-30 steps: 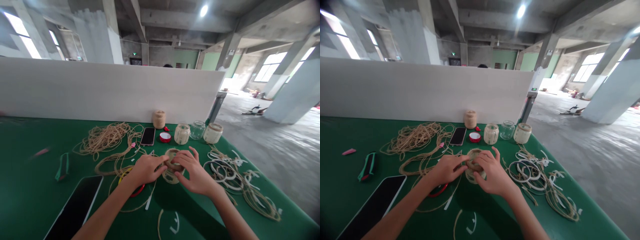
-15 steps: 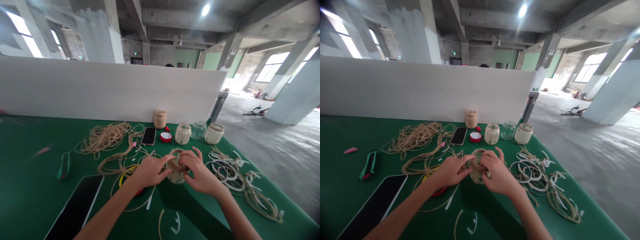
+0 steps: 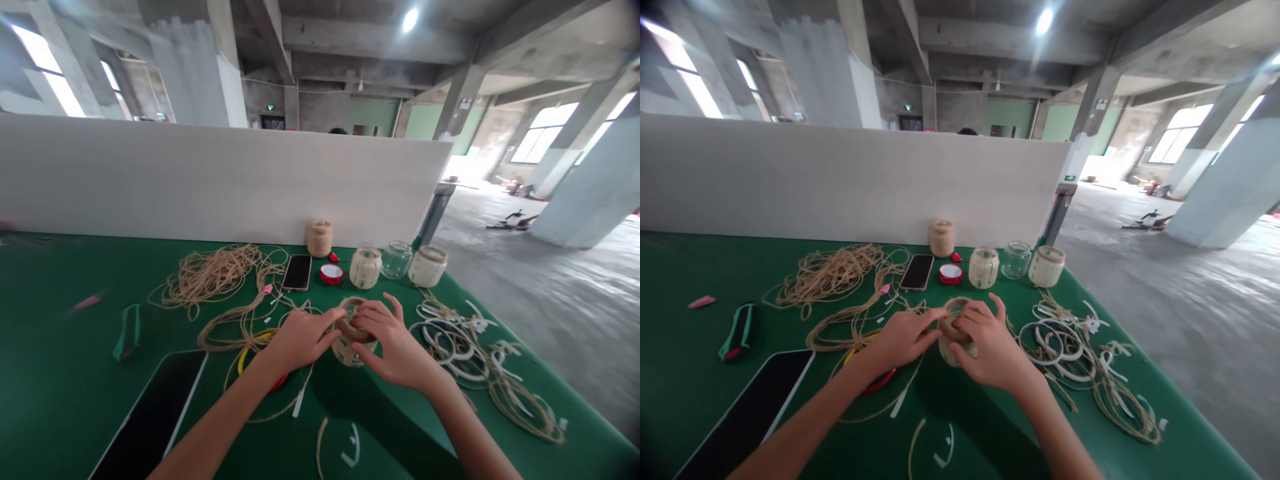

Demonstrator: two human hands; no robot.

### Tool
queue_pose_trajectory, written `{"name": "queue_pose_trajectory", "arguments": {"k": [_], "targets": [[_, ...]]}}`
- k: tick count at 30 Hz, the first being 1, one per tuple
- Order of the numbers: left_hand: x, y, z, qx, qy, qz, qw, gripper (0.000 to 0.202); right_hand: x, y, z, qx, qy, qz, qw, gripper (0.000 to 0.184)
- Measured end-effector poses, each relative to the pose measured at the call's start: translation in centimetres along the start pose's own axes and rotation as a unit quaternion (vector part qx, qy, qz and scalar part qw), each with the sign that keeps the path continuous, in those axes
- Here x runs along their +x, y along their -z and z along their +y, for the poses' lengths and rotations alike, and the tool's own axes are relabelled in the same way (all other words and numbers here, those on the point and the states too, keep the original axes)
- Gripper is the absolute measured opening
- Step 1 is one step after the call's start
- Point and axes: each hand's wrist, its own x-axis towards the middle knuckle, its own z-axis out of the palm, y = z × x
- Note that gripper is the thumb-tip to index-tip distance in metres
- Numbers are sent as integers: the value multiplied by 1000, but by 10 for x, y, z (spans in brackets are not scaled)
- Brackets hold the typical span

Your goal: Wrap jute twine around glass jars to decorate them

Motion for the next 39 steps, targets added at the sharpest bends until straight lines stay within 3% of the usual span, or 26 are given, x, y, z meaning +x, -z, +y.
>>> {"name": "queue_pose_trajectory", "arguments": {"k": [7,12,18,24,31,39], "targets": [[-1,0,0,-1,-12,9,1000,32,0,-5,-1,1,-2,-16,1000,12],[-4,6,-8,-1,-30,15,999,43,-2,0,6,5,-8,-24,1000,19],[-6,7,-18,-7,-34,19,999,36,-3,-1,8,-12,-20,-12,1000,19],[-5,3,-4,-14,-16,21,1000,28,-1,-4,-1,-6,-11,7,1000,26],[-4,3,10,-23,6,26,999,28,2,-9,-4,13,-6,-6,1000,16],[-8,16,-9,-14,0,14,1000,39,1,-5,-1,7,-12,-14,1000,16]]}}
